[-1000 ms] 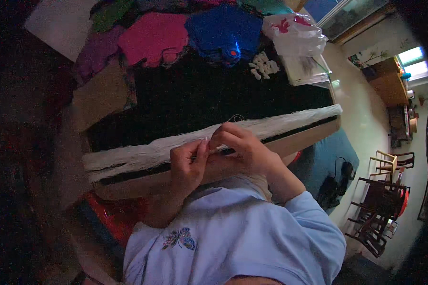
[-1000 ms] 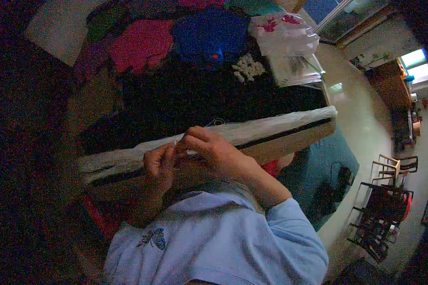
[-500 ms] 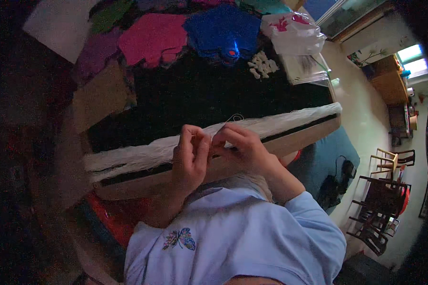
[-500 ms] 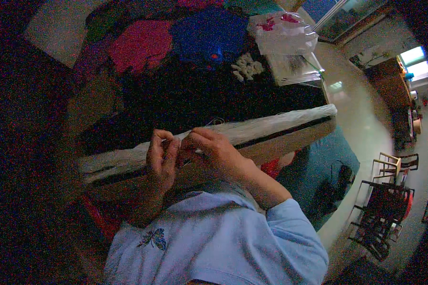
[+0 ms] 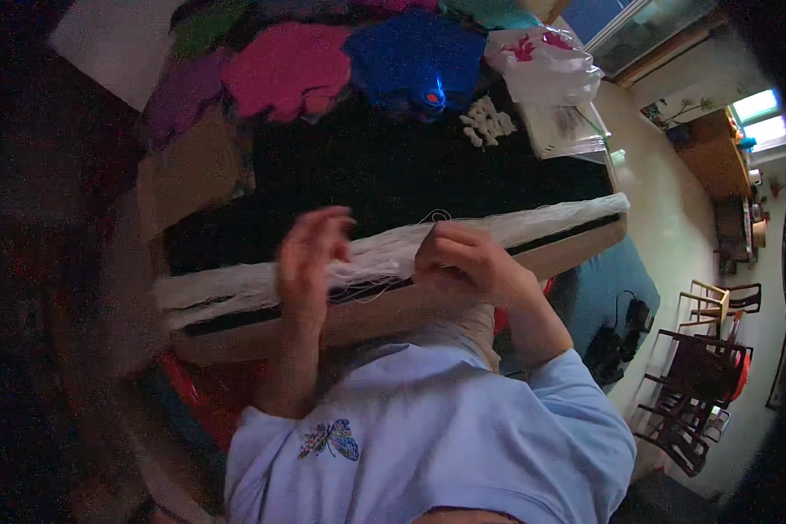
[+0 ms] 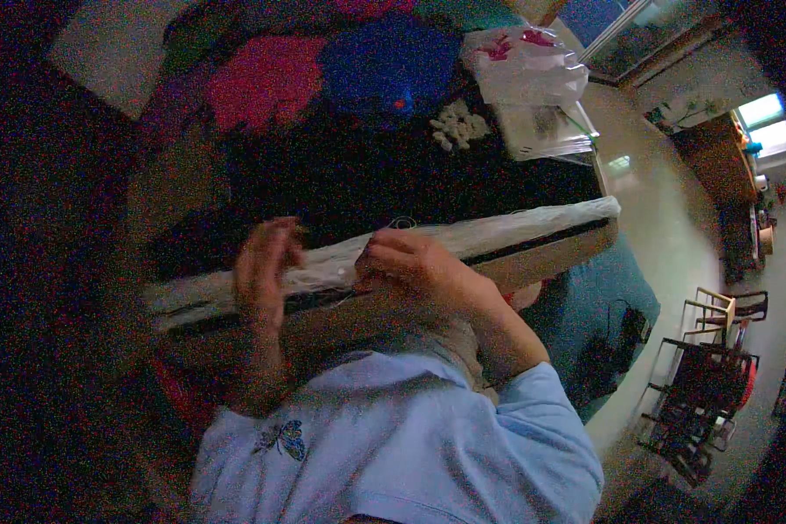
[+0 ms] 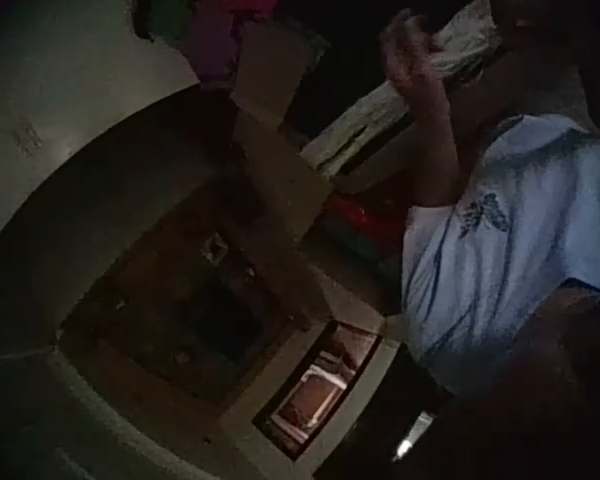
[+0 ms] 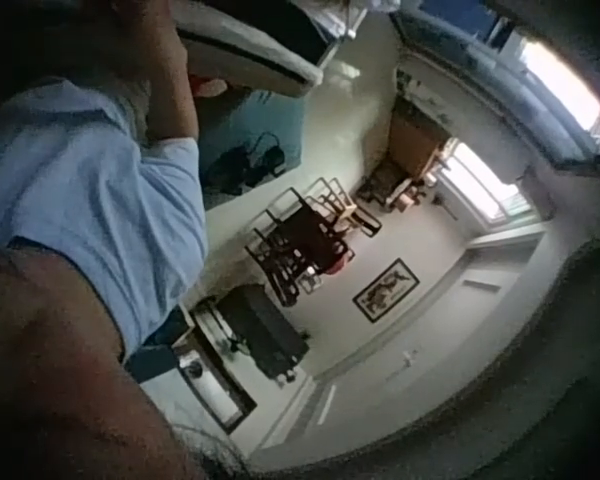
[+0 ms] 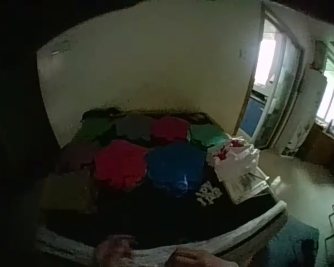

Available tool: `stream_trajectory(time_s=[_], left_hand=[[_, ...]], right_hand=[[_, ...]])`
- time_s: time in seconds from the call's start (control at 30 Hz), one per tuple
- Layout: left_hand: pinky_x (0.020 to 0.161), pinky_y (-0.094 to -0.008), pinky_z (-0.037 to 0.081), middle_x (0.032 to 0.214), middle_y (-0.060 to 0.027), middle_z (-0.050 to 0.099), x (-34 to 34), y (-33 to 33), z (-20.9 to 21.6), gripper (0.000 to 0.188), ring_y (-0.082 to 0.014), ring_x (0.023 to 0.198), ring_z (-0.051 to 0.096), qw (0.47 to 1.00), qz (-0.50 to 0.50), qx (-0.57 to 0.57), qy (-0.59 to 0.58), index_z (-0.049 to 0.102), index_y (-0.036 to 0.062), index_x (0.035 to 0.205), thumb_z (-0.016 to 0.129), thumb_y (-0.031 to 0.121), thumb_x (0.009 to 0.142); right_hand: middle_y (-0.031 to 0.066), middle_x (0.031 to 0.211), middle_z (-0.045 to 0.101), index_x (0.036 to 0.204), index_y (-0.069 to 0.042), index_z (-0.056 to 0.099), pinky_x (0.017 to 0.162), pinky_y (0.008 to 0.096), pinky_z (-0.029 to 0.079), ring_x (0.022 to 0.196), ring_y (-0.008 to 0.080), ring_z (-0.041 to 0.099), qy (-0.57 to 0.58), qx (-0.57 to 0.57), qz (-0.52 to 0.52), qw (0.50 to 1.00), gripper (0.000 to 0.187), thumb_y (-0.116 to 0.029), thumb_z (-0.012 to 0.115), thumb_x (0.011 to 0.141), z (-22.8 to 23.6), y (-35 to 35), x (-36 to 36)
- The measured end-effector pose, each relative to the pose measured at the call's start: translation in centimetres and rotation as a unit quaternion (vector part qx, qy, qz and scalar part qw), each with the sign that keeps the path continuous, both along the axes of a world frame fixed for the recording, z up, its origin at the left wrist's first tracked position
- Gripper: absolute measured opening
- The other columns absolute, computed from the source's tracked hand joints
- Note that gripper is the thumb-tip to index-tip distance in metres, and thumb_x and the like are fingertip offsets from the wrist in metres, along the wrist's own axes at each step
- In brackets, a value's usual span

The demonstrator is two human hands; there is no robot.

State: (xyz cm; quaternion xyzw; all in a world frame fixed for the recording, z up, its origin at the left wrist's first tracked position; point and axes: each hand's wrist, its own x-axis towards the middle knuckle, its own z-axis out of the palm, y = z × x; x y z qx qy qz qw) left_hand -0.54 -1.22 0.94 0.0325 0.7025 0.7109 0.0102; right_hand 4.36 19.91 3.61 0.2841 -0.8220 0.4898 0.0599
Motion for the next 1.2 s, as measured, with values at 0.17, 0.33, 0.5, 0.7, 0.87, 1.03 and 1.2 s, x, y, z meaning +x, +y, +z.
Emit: stream_trajectory(time_s=[0.17,0.33,0.5,0.7,0.87,1.03,1.2], left_hand=[[0.062,-0.0274,0.048,0.096,-0.0098,0.058,0.6,0.9,-1.4,0.035,-0.0139,0.075,0.057,0.855,-0.324,0.216,-0.342,0.056,0.0017,0.106,0.045,0.031,0.09],[0.061,-0.0247,0.048,0.087,-0.0064,0.061,0.4,1.0,0.6,0.019,-0.0139,0.07,0.058,0.865,-0.335,0.186,-0.323,0.062,0.001,0.096,0.06,0.015,0.082],[0.063,-0.0225,0.047,0.079,-0.0049,0.062,1.5,1.5,1.9,0.011,-0.0122,0.071,0.059,0.945,-0.229,-0.18,0.145,0.065,0.0038,0.087,0.066,0.004,0.075],[0.064,-0.023,0.048,0.079,-0.005,0.063,0.9,1.6,1.1,0.009,-0.0113,0.072,0.06,0.977,-0.177,-0.114,0.031,0.064,0.0034,0.086,0.063,0.003,0.077],[0.065,-0.024,0.048,0.077,-0.0067,0.063,0.6,1.8,1.3,0.008,-0.011,0.069,0.06,0.984,-0.161,-0.024,-0.065,0.063,0.0002,0.085,0.062,0.003,0.079],[0.063,-0.0225,0.047,0.076,-0.0088,0.064,-0.3,1.2,0.9,0.01,-0.0106,0.068,0.059,0.977,-0.167,0.053,-0.118,0.063,-0.0009,0.086,0.061,0.007,0.08],[0.062,-0.0219,0.045,0.076,-0.0074,0.064,0.0,1.3,0.8,0.01,-0.0097,0.065,0.057,0.972,-0.181,0.047,-0.141,0.063,0.0007,0.086,0.062,0.008,0.079]], right_hand=[[0.0063,0.077,0.053,0.08,-0.003,0.055,0.062,0.0315,0.043,0.071,0.0238,0.054,0.078,0.052,0.012,0.996,0.013,-0.007,0.062,0.07,0.6,-0.8,-0.2],[0.0073,0.077,0.053,0.081,-0.003,0.055,0.062,0.0308,0.043,0.071,0.0234,0.055,0.04,0.058,-0.012,0.997,0.012,-0.005,0.062,0.072,-0.2,0.0,-0.2],[0.0046,0.082,0.055,0.086,-0.003,0.053,0.068,0.0255,0.044,0.077,0.0136,0.055,-0.191,-0.143,-0.062,0.969,0.013,-0.005,0.063,0.077,-0.8,-1.0,0.0],[0.0049,0.087,0.055,0.097,-0.002,0.05,0.069,0.0257,0.046,0.08,0.0111,0.055,-0.152,-0.269,-0.161,0.937,0.025,-0.002,0.064,0.076,-1.4,-2.3,0.5],[0.0047,0.092,0.058,0.106,-0.004,0.047,0.069,0.0258,0.047,0.081,0.0119,0.056,-0.118,-0.081,-0.175,0.974,0.04,-0.001,0.068,0.071,-3.6,-2.8,1.2],[0.0044,0.093,0.059,0.108,-0.005,0.049,0.069,0.0247,0.047,0.08,0.0119,0.057,-0.056,0.004,-0.171,0.984,0.044,-0.001,0.07,0.069,-3.2,-2.7,1.1],[0.0065,0.089,0.06,0.083,-0.002,0.058,0.07,0.0241,0.046,0.079,0.0131,0.057,-0.144,-0.235,-0.215,0.937,0.013,0.002,0.066,0.073,-1.5,-4.2,0.0]])
